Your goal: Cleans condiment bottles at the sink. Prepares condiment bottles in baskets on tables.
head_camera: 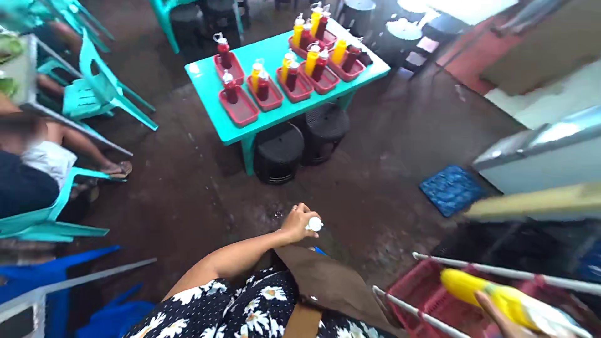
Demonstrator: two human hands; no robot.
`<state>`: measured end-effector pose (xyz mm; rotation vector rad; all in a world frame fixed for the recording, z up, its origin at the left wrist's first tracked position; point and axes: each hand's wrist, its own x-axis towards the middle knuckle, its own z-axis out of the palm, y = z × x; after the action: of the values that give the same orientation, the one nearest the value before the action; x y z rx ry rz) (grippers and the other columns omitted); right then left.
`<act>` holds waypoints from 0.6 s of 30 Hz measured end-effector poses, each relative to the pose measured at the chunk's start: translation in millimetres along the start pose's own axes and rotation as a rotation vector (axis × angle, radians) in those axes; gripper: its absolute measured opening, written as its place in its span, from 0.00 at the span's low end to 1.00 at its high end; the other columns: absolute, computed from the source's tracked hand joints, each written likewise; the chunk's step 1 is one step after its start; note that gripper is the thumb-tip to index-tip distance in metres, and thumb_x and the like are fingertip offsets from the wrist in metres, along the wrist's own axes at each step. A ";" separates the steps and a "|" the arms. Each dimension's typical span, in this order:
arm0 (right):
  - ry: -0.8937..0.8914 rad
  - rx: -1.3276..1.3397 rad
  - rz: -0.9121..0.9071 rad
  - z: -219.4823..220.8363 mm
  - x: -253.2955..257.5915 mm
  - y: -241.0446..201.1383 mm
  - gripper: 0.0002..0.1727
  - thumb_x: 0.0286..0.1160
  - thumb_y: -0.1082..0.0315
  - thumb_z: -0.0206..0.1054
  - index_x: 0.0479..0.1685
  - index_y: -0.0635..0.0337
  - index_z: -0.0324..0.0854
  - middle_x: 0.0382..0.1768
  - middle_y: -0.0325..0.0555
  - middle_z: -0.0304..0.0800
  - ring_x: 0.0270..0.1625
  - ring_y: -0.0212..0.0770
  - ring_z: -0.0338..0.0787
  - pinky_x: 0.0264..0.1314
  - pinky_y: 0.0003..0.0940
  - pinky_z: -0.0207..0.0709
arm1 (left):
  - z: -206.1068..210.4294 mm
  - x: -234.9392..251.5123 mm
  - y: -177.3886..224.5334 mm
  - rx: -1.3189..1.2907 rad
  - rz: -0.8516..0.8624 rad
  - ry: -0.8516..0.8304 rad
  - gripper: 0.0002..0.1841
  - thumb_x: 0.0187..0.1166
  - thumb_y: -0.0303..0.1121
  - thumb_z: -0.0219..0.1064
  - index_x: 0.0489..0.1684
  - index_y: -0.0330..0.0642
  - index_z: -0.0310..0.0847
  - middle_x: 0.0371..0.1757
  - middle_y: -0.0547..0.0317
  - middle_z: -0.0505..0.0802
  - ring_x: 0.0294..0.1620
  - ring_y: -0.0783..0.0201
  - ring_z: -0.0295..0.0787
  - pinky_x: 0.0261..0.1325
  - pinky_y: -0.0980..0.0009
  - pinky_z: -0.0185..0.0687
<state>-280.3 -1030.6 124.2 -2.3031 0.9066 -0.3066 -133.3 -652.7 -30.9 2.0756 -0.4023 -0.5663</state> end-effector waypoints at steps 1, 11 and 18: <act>-0.057 0.003 -0.090 21.1 23.4 -12.7 0.51 0.59 0.58 0.86 0.78 0.83 0.63 0.73 0.74 0.76 0.78 0.55 0.79 0.84 0.43 0.70 | -13.0 -3.1 -7.7 -0.033 -0.073 0.066 0.28 0.59 0.39 0.87 0.63 0.47 0.89 0.66 0.33 0.85 0.69 0.36 0.80 0.75 0.43 0.73; -0.541 0.090 -0.553 199.1 170.4 -225.3 0.42 0.57 0.65 0.87 0.72 0.78 0.72 0.69 0.76 0.78 0.69 0.63 0.84 0.69 0.54 0.81 | -148.6 48.6 -34.4 -0.402 -0.296 0.593 0.39 0.58 0.37 0.88 0.74 0.38 0.78 0.66 0.45 0.90 0.66 0.55 0.88 0.73 0.56 0.81; -0.948 0.013 -0.937 333.9 207.8 -348.8 0.41 0.60 0.60 0.86 0.74 0.73 0.74 0.69 0.70 0.82 0.70 0.59 0.85 0.72 0.53 0.79 | -228.7 102.4 -35.9 -0.338 -0.337 1.062 0.33 0.60 0.33 0.87 0.68 0.33 0.81 0.58 0.42 0.93 0.60 0.51 0.92 0.68 0.51 0.84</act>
<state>198.4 -816.8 86.1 -2.2914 -0.6463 0.3946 78.0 -524.0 22.7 1.8175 0.6225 0.3095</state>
